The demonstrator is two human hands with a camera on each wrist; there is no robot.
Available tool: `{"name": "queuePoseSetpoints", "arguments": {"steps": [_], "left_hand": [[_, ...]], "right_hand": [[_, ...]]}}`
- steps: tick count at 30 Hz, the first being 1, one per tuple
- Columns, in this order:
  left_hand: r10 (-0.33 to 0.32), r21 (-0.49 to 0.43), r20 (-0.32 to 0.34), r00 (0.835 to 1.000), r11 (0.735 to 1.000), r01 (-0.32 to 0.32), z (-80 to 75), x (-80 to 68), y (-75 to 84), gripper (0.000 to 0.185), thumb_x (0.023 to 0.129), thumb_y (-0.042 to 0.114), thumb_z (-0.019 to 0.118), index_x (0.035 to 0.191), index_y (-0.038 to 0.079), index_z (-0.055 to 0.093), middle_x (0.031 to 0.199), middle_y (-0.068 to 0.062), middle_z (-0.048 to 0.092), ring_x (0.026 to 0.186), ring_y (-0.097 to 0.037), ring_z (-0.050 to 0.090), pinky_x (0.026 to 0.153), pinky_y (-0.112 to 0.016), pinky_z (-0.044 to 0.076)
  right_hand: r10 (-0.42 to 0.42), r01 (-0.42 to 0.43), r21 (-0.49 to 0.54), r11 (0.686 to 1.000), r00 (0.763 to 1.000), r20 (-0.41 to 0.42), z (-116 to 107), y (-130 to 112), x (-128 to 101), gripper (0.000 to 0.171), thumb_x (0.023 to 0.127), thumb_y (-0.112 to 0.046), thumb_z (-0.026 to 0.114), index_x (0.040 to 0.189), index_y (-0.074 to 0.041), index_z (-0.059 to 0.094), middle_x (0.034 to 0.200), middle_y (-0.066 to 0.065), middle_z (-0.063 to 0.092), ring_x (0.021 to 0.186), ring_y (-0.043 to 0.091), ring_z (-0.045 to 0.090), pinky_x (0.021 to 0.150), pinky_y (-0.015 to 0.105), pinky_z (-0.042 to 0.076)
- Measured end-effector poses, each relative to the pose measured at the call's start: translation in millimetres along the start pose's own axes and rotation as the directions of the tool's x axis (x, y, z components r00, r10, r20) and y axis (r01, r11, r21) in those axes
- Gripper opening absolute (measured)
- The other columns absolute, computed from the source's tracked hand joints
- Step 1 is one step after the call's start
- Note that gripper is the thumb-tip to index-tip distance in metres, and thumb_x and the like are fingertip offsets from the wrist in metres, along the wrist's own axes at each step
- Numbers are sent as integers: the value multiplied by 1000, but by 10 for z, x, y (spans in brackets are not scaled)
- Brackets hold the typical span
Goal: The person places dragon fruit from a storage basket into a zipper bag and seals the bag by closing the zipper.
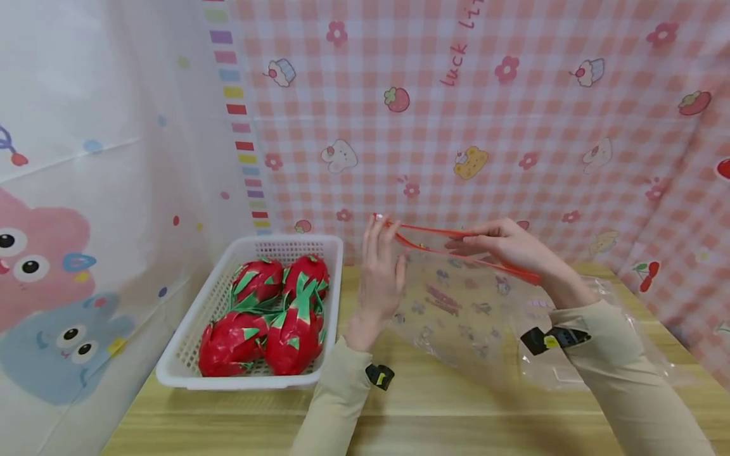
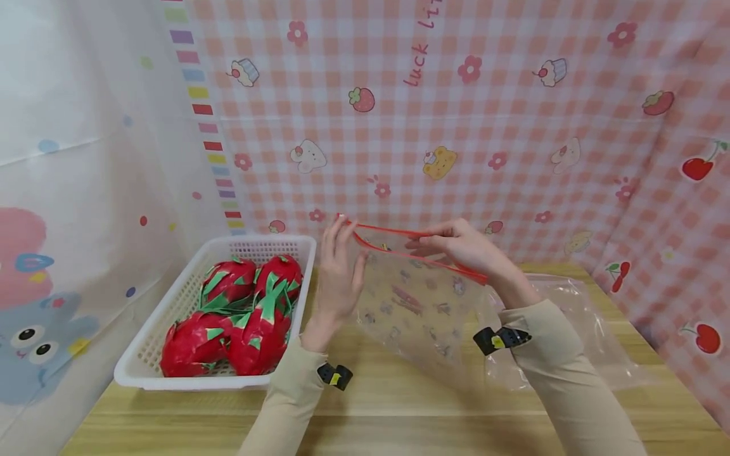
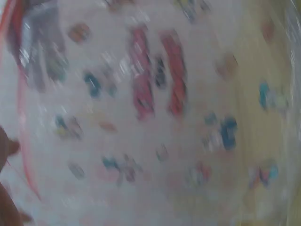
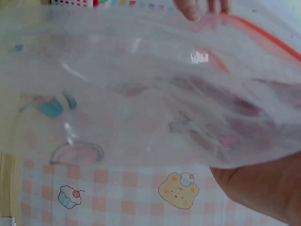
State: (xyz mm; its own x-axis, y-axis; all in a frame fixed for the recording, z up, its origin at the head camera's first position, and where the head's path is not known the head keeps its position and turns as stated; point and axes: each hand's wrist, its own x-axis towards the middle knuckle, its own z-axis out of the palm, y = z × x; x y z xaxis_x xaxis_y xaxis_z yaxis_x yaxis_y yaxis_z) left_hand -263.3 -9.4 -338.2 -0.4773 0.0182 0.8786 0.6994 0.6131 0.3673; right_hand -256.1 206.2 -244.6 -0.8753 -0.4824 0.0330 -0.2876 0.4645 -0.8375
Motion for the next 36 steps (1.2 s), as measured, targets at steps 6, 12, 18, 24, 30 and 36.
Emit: {"name": "queuePoseSetpoints", "arguments": {"steps": [6,12,18,24,30,36], "left_hand": [[-654,-235,238,719,679,695,-126,41,337,77,96,49,44,153,7,12,161,-14,0,149,-32,4,119,-51,13],[-724,-261,381,575,512,818,-143,116,485,95,87,62,50,153,12,5,160,-13,-8,148,-33,-1,118,-55,5],[-742,-295,397,540,455,841,-115,142,517,98,84,48,60,153,13,-1,158,-14,-14,148,-34,-5,118,-56,5],[-733,-378,408,545,407,831,-132,163,507,90,83,26,56,153,12,1,161,-6,-7,149,-19,-4,121,-40,3],[-707,-441,392,589,417,795,-119,148,477,87,79,12,50,153,10,3,161,-3,-1,148,-15,-1,122,-38,6],[-705,-480,433,561,346,806,-67,112,455,85,81,1,43,153,14,0,160,-7,14,123,-13,48,103,-32,40]], "right_hand": [[-15,14,-18,1000,999,-49,82,-53,5,39,101,-21,44,129,4,55,129,22,58,118,28,60,91,35,54],[-3,-2,-67,998,997,-80,196,-133,-23,40,101,-20,43,131,4,53,130,22,58,120,35,57,92,43,53],[-11,2,-98,995,996,-92,276,-170,-30,41,102,-20,42,133,5,51,129,23,58,117,37,59,90,41,54],[-2,-6,-61,998,992,-128,288,-176,-24,42,103,-22,39,132,5,51,130,23,58,119,37,58,93,47,52],[17,-29,-59,998,979,-205,289,-180,-43,41,102,-24,39,129,3,55,128,22,59,118,35,59,92,44,52],[12,-30,-59,998,957,-289,326,-167,-24,40,102,-23,42,129,2,56,125,22,62,115,33,61,89,39,54]]}}
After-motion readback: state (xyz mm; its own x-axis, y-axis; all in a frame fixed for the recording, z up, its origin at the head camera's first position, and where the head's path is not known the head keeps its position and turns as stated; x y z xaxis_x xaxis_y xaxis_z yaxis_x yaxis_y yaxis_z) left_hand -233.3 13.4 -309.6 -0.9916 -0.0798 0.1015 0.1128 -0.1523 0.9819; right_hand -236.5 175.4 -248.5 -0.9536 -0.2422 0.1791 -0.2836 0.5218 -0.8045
